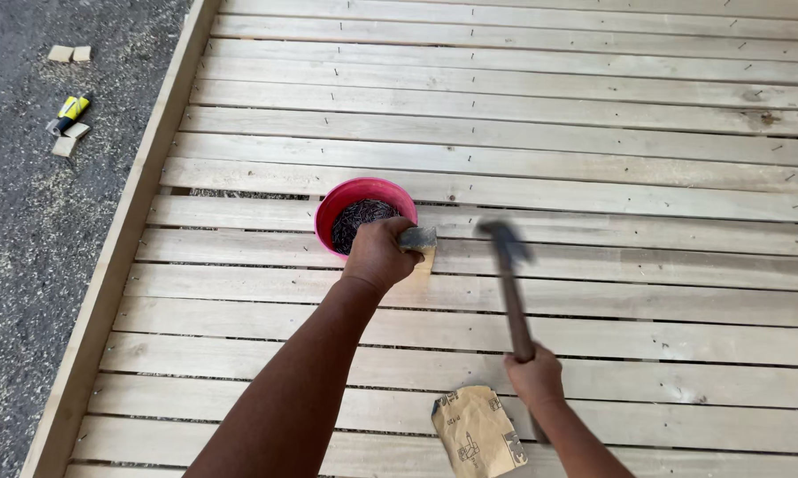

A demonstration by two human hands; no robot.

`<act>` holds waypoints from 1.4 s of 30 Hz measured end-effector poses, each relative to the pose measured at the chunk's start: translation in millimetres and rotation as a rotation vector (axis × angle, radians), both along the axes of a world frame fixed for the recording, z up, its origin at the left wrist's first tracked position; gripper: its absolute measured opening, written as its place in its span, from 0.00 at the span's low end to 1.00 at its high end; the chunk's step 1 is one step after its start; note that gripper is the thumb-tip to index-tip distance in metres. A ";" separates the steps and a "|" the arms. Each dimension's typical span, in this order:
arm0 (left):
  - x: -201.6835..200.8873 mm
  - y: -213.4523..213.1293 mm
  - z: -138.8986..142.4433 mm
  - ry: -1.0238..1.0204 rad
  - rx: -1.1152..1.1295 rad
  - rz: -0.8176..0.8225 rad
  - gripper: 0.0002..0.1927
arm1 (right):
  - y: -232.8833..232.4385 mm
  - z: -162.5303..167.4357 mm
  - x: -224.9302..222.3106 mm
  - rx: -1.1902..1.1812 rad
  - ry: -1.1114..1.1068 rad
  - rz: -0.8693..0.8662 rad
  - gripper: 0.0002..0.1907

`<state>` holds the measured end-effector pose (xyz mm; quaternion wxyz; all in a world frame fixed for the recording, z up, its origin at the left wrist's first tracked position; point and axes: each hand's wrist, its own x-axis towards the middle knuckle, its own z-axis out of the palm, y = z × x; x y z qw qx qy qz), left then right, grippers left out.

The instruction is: The person hammers nails into the wooden slats of a pallet-like frame using a claw hammer. They take nails from a pink bucket, position each nail on a slat, and drive it in, working across different slats and repositioning a loose board on the frame.

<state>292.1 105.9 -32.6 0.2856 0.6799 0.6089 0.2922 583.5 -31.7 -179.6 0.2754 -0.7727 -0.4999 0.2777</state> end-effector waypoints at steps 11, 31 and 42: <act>-2.4 5.0 13.5 0.012 -0.057 -0.053 0.20 | 15.5 16.8 1.7 -0.673 0.190 -0.147 0.15; 19.0 63.1 45.6 0.027 -0.110 -0.012 0.24 | 7.1 -7.3 15.9 -0.677 0.162 -0.112 0.13; 23.8 58.4 32.6 0.104 -0.217 -0.102 0.20 | 7.6 -18.0 19.0 -0.752 0.158 -0.133 0.16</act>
